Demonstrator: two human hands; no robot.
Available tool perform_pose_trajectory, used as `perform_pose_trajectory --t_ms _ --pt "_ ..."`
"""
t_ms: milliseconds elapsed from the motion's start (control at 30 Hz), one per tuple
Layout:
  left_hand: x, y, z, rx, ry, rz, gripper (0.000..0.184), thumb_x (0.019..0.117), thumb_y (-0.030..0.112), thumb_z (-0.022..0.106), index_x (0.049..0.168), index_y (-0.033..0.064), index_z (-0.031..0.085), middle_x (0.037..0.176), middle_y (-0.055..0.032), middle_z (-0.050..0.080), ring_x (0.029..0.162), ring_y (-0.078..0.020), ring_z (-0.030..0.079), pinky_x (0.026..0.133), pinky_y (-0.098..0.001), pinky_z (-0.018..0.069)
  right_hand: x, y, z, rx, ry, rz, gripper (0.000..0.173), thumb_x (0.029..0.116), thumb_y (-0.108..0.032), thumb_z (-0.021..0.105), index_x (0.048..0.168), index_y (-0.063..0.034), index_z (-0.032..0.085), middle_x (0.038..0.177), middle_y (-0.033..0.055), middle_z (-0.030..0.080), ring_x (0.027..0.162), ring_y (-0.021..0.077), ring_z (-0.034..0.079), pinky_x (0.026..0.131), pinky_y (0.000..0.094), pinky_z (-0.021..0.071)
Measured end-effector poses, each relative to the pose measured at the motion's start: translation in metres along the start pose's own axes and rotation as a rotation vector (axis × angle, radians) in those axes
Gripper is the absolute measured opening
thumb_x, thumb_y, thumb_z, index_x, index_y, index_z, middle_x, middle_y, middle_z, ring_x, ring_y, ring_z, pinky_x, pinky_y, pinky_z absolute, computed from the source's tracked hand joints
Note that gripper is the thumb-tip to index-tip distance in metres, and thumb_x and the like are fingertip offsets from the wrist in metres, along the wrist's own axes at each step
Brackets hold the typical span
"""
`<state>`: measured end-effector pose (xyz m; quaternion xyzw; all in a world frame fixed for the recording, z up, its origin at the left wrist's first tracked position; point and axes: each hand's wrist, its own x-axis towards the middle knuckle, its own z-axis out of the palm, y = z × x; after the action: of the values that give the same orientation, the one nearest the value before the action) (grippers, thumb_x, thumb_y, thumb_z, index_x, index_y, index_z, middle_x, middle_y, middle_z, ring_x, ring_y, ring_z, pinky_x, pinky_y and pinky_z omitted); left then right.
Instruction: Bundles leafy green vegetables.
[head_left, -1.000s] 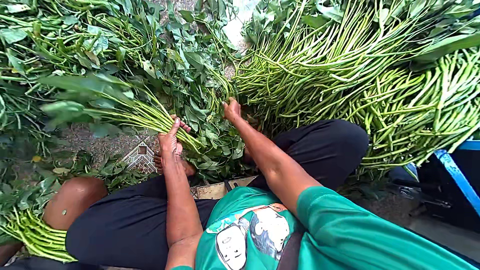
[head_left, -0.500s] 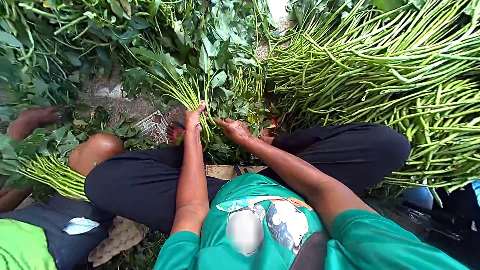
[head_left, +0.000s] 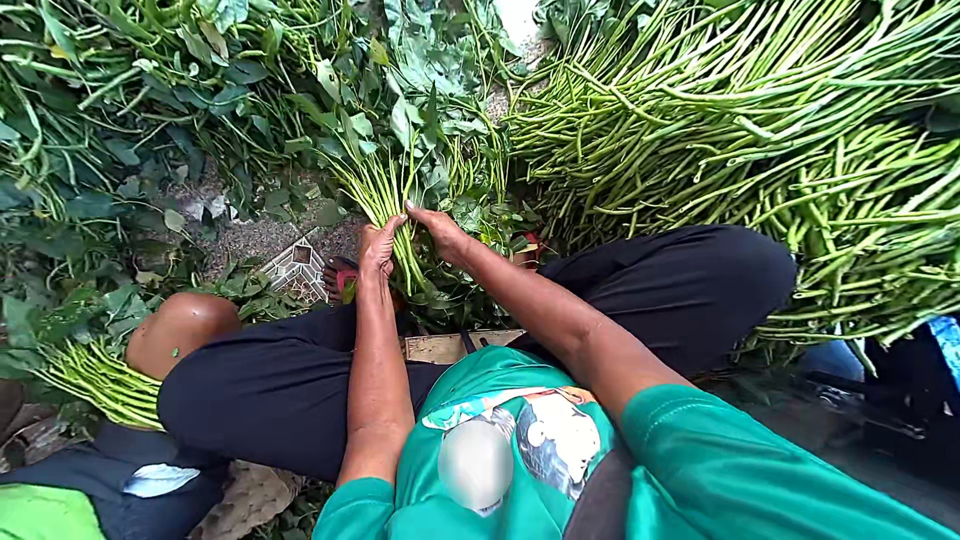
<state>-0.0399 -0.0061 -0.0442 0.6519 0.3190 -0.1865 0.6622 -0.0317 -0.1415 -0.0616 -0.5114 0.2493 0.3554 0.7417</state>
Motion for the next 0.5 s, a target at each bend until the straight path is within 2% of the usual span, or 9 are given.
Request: perform_pose_trajectory --t_ms 67,133,200,267,300,367,433,500 --pt "0.0 0.0 0.004 0.005 0.041 0.026 0.017 0.0981 0.015 0.068 0.107 0.0006 0.064 0.085 -0.0057 0.07 0.073 -0.0118 0.068 0.072 -0.0313 0.0592 0.002 -0.004 0.011 0.134 0.135 -0.101 0.025 0.1049 -0.025 0.061 0.113 -0.0022 0.063 0.088 0.0064 0.067 0.069 0.0125 0.062 0.062 0.0293 0.0545" --pt "-0.001 0.001 0.009 -0.019 0.093 0.068 0.014 0.0995 0.014 0.066 0.104 0.0001 0.063 0.08 -0.0041 0.069 0.069 -0.0098 0.067 0.07 -0.0289 0.0588 -0.002 -0.004 0.022 0.212 0.23 -0.205 0.013 0.1029 -0.012 0.062 0.106 0.0003 0.062 0.086 0.0069 0.067 0.069 0.0122 0.063 0.062 0.0283 0.0551" --pt "-0.002 0.003 0.012 -0.045 0.105 0.101 0.015 0.101 0.013 0.064 0.105 -0.0006 0.064 0.081 -0.0041 0.068 0.07 -0.01 0.066 0.069 -0.0289 0.0585 -0.007 0.002 0.028 0.263 0.251 -0.31 0.015 0.1052 -0.011 0.057 0.11 0.0021 0.062 0.094 0.0082 0.068 0.078 0.0123 0.064 0.071 0.0291 0.0557" --pt "0.001 0.003 0.01 -0.076 0.143 0.115 0.013 0.1013 0.012 0.062 0.102 0.0002 0.067 0.077 -0.003 0.068 0.064 -0.0094 0.064 0.062 -0.0267 0.0566 -0.017 0.007 0.03 0.371 0.192 -0.371 0.022 0.1093 -0.013 0.049 0.122 0.0026 0.058 0.11 0.0118 0.071 0.097 0.0156 0.069 0.087 0.0329 0.0567" --pt "0.003 0.003 0.006 -0.1 0.162 0.108 0.012 0.1019 0.011 0.061 0.103 0.0001 0.066 0.077 -0.0035 0.068 0.061 -0.01 0.064 0.059 -0.0266 0.0567 -0.024 0.008 0.03 0.428 0.144 -0.371 0.025 0.1113 -0.016 0.044 0.125 0.0012 0.055 0.112 0.0128 0.071 0.101 0.0181 0.07 0.089 0.0351 0.0571" --pt "0.005 0.003 -0.004 -0.152 0.185 0.079 0.012 0.1024 0.01 0.061 0.105 -0.0009 0.066 0.077 -0.0047 0.068 0.062 -0.0115 0.065 0.06 -0.0275 0.058 -0.042 0.011 0.025 0.469 0.073 -0.338 0.025 0.1129 -0.022 0.039 0.114 -0.0031 0.055 0.095 0.0103 0.073 0.09 0.021 0.073 0.087 0.039 0.0595" --pt "0.002 0.005 -0.009 -0.166 0.19 0.088 0.011 0.1005 0.006 0.062 0.108 -0.0015 0.063 0.081 -0.0057 0.069 0.067 -0.0117 0.067 0.065 -0.028 0.0591 -0.058 0.016 0.015 0.369 0.045 -0.316 0.021 0.112 -0.019 0.041 0.105 -0.006 0.055 0.076 0.0011 0.063 0.07 0.0141 0.066 0.076 0.0345 0.0599" --pt "-0.003 0.003 -0.004 -0.126 0.172 0.087 0.019 0.1 0.007 0.062 0.115 -0.0037 0.06 0.091 -0.0084 0.071 0.078 -0.0126 0.069 0.075 -0.031 0.0597 -0.066 0.012 0.002 0.261 0.06 -0.281 0.016 0.1105 -0.017 0.045 0.103 -0.0076 0.056 0.067 -0.0045 0.055 0.059 0.0081 0.057 0.069 0.0286 0.0564"
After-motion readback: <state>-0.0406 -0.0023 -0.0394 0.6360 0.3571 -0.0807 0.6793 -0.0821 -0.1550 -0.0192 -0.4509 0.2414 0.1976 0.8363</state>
